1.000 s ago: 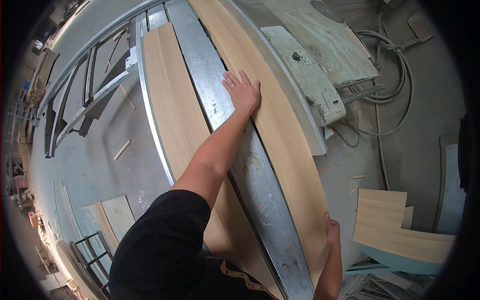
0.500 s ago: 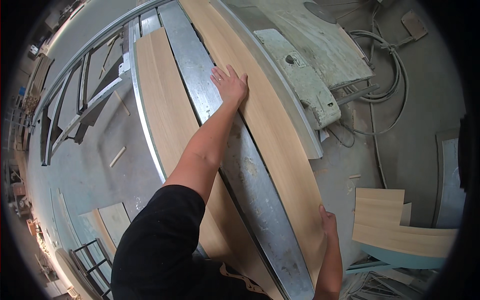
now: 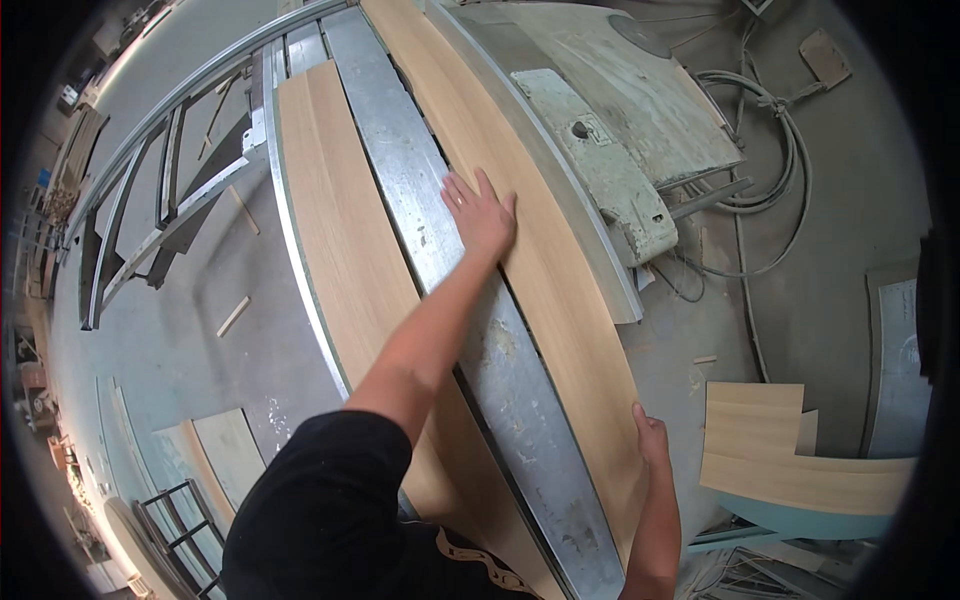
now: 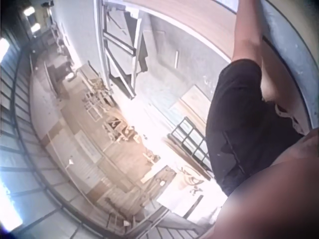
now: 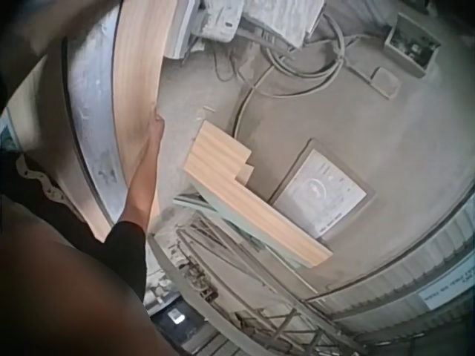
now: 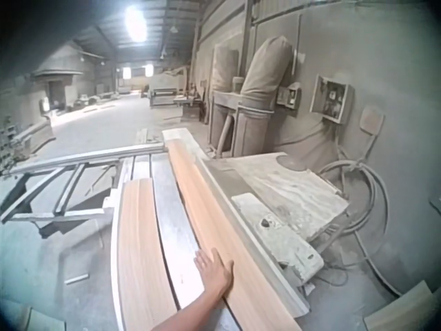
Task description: Measure a wooden plank with a tape measure and then cut it to size using a sliding table saw in a factory setting.
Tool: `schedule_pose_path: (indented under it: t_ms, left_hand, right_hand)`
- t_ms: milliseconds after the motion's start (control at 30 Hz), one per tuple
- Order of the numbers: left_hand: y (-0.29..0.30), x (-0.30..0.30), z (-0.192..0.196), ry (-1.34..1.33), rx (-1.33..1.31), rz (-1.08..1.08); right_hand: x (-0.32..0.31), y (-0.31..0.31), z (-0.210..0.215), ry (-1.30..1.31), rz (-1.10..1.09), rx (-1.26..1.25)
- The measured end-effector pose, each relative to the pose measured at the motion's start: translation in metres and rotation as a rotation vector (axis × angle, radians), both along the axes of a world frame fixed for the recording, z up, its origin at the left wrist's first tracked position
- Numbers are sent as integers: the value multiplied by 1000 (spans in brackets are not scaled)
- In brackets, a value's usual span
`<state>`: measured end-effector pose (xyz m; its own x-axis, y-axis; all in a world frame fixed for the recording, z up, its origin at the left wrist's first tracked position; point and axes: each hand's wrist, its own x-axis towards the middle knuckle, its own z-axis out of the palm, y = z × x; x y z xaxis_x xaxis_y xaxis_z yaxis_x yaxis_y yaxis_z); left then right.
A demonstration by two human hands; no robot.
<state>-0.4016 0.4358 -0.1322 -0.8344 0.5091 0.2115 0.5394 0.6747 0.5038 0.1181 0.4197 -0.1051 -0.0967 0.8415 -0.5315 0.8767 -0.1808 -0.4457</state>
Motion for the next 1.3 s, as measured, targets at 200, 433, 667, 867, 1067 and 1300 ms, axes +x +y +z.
schedule_pose_path:
  t_ms: [200,433,667,867,1067,1300]
  left_hand:
    - [-16,24,-1,38,21,-2]
    - [-2,3,-1,28,19,-6]
    - [3,-32,-7,45,-13,12]
    - [15,-51,-8,50,-41,3]
    - [20,-60,-13,10,-73,1]
    - [28,-46,-4,-2,-36,-12]
  right_hand:
    - [-16,3,0,4,28,23]
    - [-31,14,-1,-24,34,24]
    - [-67,20,-1,26,52,-8]
    - [-78,32,-3,-4,72,-8]
    - [-85,36,11,-47,109,-38]
    - [71,12,-7,-198,107,-29]
